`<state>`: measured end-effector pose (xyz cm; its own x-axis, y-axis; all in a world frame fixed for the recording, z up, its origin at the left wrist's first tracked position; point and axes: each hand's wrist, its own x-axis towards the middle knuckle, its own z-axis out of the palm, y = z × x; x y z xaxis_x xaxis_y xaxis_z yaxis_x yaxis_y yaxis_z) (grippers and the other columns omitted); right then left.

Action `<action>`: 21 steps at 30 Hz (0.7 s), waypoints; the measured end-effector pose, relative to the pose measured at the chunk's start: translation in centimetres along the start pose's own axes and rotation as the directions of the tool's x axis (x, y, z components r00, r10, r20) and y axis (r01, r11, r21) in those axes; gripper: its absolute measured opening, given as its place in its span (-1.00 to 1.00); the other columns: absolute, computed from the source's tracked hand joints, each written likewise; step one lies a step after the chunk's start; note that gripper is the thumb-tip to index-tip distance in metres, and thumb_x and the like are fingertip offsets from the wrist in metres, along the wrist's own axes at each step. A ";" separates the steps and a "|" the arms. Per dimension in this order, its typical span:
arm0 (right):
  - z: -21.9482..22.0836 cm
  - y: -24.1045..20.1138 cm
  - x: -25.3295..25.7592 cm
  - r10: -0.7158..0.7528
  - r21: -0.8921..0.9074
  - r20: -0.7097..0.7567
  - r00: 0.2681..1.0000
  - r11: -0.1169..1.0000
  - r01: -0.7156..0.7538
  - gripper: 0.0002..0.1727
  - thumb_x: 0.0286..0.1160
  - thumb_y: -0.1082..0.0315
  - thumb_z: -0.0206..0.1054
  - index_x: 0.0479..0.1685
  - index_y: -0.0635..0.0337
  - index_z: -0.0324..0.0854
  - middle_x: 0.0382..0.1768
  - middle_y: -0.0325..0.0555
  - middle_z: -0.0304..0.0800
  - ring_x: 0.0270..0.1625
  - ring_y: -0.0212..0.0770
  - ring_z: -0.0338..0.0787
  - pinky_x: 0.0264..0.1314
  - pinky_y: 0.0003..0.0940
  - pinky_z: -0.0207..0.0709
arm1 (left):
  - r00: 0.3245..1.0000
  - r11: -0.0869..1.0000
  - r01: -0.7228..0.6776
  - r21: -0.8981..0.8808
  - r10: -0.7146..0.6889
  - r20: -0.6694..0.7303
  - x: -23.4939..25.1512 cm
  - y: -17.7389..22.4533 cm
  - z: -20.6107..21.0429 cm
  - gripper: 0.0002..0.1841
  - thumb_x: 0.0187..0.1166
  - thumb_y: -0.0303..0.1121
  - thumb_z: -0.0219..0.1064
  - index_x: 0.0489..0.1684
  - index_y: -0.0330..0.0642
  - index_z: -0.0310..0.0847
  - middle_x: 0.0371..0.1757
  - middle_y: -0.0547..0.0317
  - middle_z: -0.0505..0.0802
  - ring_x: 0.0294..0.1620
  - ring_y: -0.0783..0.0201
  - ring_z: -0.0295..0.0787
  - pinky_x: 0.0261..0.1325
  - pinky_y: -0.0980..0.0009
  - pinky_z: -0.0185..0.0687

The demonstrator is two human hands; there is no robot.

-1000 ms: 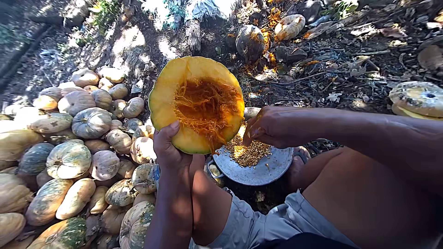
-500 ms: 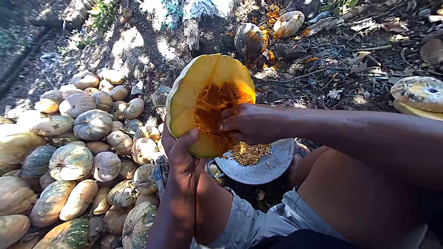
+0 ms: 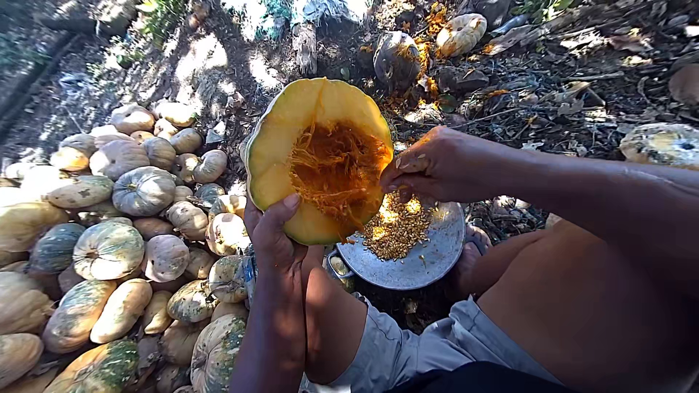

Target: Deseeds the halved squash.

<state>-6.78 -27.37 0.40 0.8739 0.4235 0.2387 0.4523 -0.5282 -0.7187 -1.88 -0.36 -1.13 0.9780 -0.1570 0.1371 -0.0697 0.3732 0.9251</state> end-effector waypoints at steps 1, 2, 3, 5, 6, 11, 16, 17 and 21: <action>-0.2 -0.1 -0.2 0.055 0.036 0.024 0.998 0.998 -0.056 -0.84 0.64 0.41 0.33 -0.10 0.11 0.85 -0.40 -0.32 0.90 -0.44 -0.52 0.82 -0.35 -0.56 0.74 | 1.000 1.000 -0.017 -0.004 0.017 0.008 0.2 -0.1 -0.2 -0.51 0.20 -0.41 0.47 0.19 -0.12 0.52 -0.10 0.07 0.86 -0.09 0.24 0.88 -0.06 0.22 0.87; -0.4 -0.3 -0.3 0.117 0.075 0.061 0.991 0.990 -0.121 -0.83 0.68 0.42 0.29 -0.04 0.13 0.83 -0.34 -0.30 0.92 -0.41 -0.48 0.86 -0.33 -0.52 0.78 | 1.000 1.000 -0.027 -0.007 0.027 0.004 0.2 -0.2 -0.2 -0.54 0.20 -0.43 0.44 0.16 -0.12 0.53 -0.11 0.07 0.86 -0.09 0.25 0.88 -0.06 0.22 0.87; -0.6 -0.4 -0.5 0.171 0.127 0.105 0.980 0.975 -0.184 -0.79 0.73 0.43 0.23 0.03 0.15 0.80 -0.26 -0.26 0.94 -0.38 -0.42 0.89 -0.31 -0.48 0.81 | 1.000 1.000 -0.029 -0.009 0.029 0.000 0.3 -0.2 -0.2 -0.56 0.21 -0.43 0.42 0.14 -0.12 0.54 -0.11 0.08 0.86 -0.08 0.25 0.88 -0.06 0.22 0.87; -0.8 -0.5 -0.6 0.239 0.243 0.185 0.953 0.929 -0.280 -0.71 0.83 0.45 0.07 0.20 0.21 0.71 -0.06 -0.18 0.95 -0.29 -0.32 0.95 -0.26 -0.39 0.87 | 1.000 1.000 -0.021 -0.007 0.020 -0.007 0.2 -0.2 -0.1 -0.60 0.23 -0.42 0.40 0.11 -0.11 0.56 -0.13 0.08 0.86 -0.09 0.26 0.88 -0.06 0.22 0.87; -0.9 -0.6 -0.7 0.251 0.267 0.204 0.946 0.916 -0.300 -0.70 0.85 0.44 0.03 0.26 0.21 0.68 -0.02 -0.17 0.95 -0.27 -0.31 0.96 -0.25 -0.38 0.88 | 1.000 1.000 -0.018 -0.008 0.018 -0.007 0.2 -0.3 0.0 -0.60 0.23 -0.41 0.39 0.11 -0.11 0.57 -0.13 0.08 0.86 -0.10 0.26 0.88 -0.07 0.22 0.87; 0.2 -1.3 -0.1 0.166 -0.002 0.120 0.979 0.986 -0.167 -0.77 0.66 0.40 0.28 0.17 0.13 0.74 -0.48 -0.31 0.78 -0.56 -0.46 0.71 -0.44 -0.47 0.68 | 0.997 0.997 -0.057 -0.045 0.059 0.054 0.0 -0.8 -0.4 -0.50 0.13 -0.38 0.54 0.13 -0.13 0.56 -0.14 0.05 0.87 -0.12 0.23 0.89 -0.10 0.19 0.88; 1.4 -3.0 1.5 0.298 0.212 0.395 0.869 0.891 -0.402 -0.52 0.81 0.30 0.19 0.67 0.03 0.38 -0.60 -0.21 0.66 -0.70 -0.43 0.61 -0.63 -0.50 0.57 | 0.973 0.983 -0.114 -0.147 0.140 0.181 0.0 -1.8 -1.2 -0.51 0.15 -0.43 0.59 0.11 -0.18 0.56 -0.14 0.02 0.87 -0.13 0.19 0.89 -0.08 0.18 0.88; 1.9 -3.3 1.6 0.293 0.299 0.481 0.826 0.831 -0.469 -0.46 0.83 0.29 0.15 0.77 -0.03 0.29 -0.59 -0.19 0.66 -0.71 -0.43 0.58 -0.67 -0.52 0.52 | 0.971 0.980 -0.109 -0.169 0.141 0.194 -0.1 -1.8 -1.3 -0.52 0.16 -0.44 0.59 0.10 -0.18 0.57 -0.15 0.01 0.88 -0.13 0.18 0.90 -0.08 0.17 0.88; 3.1 -4.4 1.7 0.211 0.280 0.602 0.770 0.847 -0.451 -0.33 0.87 0.25 0.07 0.93 -0.14 0.00 -0.41 -0.18 0.71 -0.65 -0.46 0.58 -0.60 -0.54 0.49 | 0.965 0.967 -0.094 -0.237 0.147 0.219 -0.1 -1.3 -1.8 -0.64 0.20 -0.42 0.55 0.02 -0.11 0.71 -0.15 0.08 0.91 -0.11 0.24 0.91 -0.04 0.18 0.87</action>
<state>-7.83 -22.01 1.99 0.6608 0.6581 -0.3609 -0.0610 -0.4321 -0.8998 -1.52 0.76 -2.98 0.8901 -0.2968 0.3460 -0.1125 0.5924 0.7977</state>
